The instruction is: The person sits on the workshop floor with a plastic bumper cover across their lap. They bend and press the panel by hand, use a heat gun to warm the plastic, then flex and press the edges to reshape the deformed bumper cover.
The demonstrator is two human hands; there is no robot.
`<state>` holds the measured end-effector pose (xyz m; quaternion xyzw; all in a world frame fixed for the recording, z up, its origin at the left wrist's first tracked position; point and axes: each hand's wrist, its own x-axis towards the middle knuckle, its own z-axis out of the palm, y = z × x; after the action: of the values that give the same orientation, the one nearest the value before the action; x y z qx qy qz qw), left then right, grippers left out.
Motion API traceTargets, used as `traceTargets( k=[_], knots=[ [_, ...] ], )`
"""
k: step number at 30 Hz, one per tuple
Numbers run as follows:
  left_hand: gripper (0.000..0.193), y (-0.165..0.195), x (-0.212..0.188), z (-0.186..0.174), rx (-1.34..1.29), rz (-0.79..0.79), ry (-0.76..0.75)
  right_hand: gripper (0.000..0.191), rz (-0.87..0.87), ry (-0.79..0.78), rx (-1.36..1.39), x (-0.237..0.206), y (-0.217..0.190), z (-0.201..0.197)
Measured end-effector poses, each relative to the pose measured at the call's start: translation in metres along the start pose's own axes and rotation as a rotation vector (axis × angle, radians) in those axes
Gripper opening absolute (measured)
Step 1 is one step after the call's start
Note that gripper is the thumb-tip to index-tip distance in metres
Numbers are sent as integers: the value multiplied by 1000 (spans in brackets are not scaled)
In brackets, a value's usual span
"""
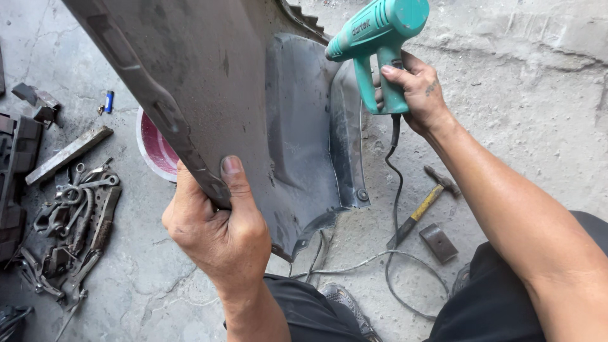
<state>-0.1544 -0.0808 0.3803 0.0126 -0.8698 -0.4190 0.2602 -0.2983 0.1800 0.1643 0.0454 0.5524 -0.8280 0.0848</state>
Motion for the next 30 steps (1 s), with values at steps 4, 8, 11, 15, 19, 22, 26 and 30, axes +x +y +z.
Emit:
traceTargets(
  k=[4,8,11,15,19,22,26,30],
  knots=[
    [17,-2,0,0,2,-17,2,43,65,-37,8,-2,-1,-5],
    [9,-4,0,-1,-9,-21,2,41,30,-17,-15,-1,3,-8],
    [14,-3,-2,-1,5,-5,6,38,-1,4,26,3,6,-11],
    [14,-1,-4,1,10,-12,12,37,18,1,90,8,10,-12],
    [14,1,-2,3,6,-21,14,43,23,-29,118,10,13,-8],
    [20,2,-1,3,11,-64,22,42,14,-28,65,9,13,-6],
    [13,-1,-2,2,-4,-26,13,41,39,-19,28,4,8,-8],
    [8,-3,-1,-1,-16,12,-4,39,87,-43,-71,-7,-3,-8]
  ],
)
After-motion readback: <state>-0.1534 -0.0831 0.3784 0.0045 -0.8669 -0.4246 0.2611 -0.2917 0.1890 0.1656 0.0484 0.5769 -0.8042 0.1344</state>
